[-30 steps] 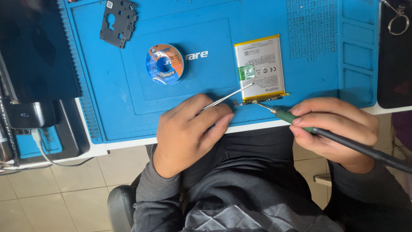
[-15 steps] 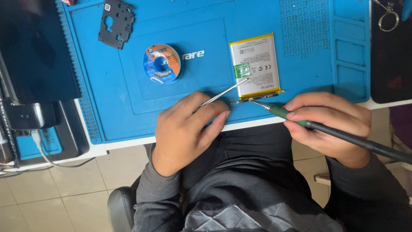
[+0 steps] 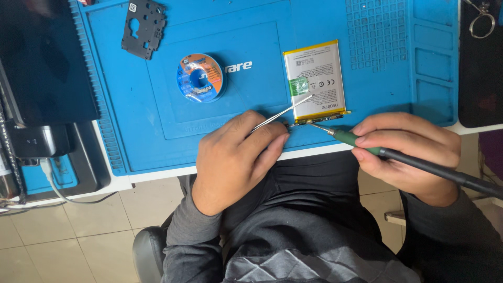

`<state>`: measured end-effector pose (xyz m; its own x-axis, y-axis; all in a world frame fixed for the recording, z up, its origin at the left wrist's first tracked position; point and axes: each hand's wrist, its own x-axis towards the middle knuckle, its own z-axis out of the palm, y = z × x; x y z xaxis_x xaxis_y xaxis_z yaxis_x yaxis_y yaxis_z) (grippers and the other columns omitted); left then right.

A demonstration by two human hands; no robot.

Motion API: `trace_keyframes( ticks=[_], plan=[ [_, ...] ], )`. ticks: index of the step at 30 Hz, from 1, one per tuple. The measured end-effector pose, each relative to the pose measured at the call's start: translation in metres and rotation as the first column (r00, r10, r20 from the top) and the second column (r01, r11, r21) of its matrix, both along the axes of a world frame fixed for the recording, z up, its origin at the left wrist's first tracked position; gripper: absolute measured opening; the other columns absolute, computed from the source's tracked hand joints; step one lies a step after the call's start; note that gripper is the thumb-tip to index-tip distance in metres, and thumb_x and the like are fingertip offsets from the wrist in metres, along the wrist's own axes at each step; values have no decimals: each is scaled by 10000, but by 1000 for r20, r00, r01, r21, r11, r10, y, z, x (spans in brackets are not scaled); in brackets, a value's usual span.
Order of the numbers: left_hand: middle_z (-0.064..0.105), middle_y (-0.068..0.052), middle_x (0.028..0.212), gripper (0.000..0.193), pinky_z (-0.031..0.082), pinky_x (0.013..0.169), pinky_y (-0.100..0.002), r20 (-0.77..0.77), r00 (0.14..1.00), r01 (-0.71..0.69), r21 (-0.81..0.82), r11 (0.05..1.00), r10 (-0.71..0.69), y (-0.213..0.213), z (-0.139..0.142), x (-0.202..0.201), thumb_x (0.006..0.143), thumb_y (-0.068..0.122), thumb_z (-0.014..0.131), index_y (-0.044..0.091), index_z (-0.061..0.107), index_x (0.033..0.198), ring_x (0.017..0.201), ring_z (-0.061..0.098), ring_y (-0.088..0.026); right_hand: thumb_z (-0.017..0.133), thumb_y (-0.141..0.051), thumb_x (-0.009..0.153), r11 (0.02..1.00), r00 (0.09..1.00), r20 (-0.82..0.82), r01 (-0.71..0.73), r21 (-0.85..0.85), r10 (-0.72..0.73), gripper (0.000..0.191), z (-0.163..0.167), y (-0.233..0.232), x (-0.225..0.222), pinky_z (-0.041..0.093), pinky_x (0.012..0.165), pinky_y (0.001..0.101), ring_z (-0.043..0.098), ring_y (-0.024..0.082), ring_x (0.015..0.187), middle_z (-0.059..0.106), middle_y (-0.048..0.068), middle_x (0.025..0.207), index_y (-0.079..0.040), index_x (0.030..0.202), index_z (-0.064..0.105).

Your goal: The person solders a connector onto a phone battery at a repair bench. They hold the battery board with tweezers in one hand and a soldering iron in the other, applying solder wire to the connector terminals, repositioning the battery, and continuing to solder the contacts.

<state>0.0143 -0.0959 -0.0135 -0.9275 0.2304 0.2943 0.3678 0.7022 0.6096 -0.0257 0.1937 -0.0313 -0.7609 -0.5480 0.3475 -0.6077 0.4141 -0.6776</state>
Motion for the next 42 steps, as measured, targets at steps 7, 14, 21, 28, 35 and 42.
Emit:
trace_keyframes(
  ticks=[7, 14, 21, 28, 35, 42],
  plan=[
    [643, -28, 937, 129, 506, 652, -361, -5, 1000, -4, -13, 1000, 4, 0, 0, 0, 946, 204, 774, 123, 732, 1037, 785, 653, -225, 854, -51, 782, 1000, 1000, -4, 10, -9, -10, 209, 5, -6, 0, 617, 679, 257, 741, 184, 835, 734, 124, 982, -15, 919, 700],
    [641, -21, 936, 126, 506, 656, -360, -3, 1000, -6, -11, 1000, 6, 1, 0, 0, 950, 205, 776, 124, 729, 1034, 792, 653, -223, 849, -48, 782, 1000, 1000, -11, -3, -8, 3, 210, 4, -4, -3, 617, 675, 259, 741, 190, 837, 731, 129, 985, -12, 922, 696],
    [636, -28, 933, 129, 501, 647, -361, -16, 1000, -12, -18, 1000, 11, 1, 0, -1, 945, 204, 778, 123, 729, 1033, 781, 647, -225, 861, -60, 810, 1000, 1000, -16, -17, -9, 17, 216, -2, -1, 0, 613, 671, 236, 746, 167, 839, 742, 120, 1017, -18, 953, 704],
    [633, -26, 925, 128, 496, 640, -364, -12, 1000, -19, -20, 1000, 18, 2, 0, -1, 946, 207, 780, 126, 731, 1033, 772, 645, -226, 853, -55, 783, 1000, 1000, 12, 24, 7, -24, 211, 7, -5, -1, 609, 658, 252, 738, 177, 823, 736, 124, 995, -15, 923, 700],
    [632, -29, 921, 140, 495, 635, -362, -21, 1000, -13, -19, 1000, 12, 1, -1, -1, 945, 207, 786, 122, 739, 1046, 765, 641, -219, 866, -65, 799, 1000, 1000, -12, 11, 9, -11, 217, 3, -4, 0, 605, 642, 229, 742, 170, 843, 742, 109, 1011, -28, 944, 709],
    [639, -18, 926, 133, 498, 644, -357, -13, 1000, -12, -8, 1000, 12, 0, -1, 0, 937, 208, 787, 133, 740, 1035, 777, 648, -217, 871, -78, 815, 1000, 1000, -2, 4, 28, -4, 222, -3, 3, 0, 610, 646, 216, 746, 166, 862, 747, 98, 1035, -34, 963, 711]
  ],
)
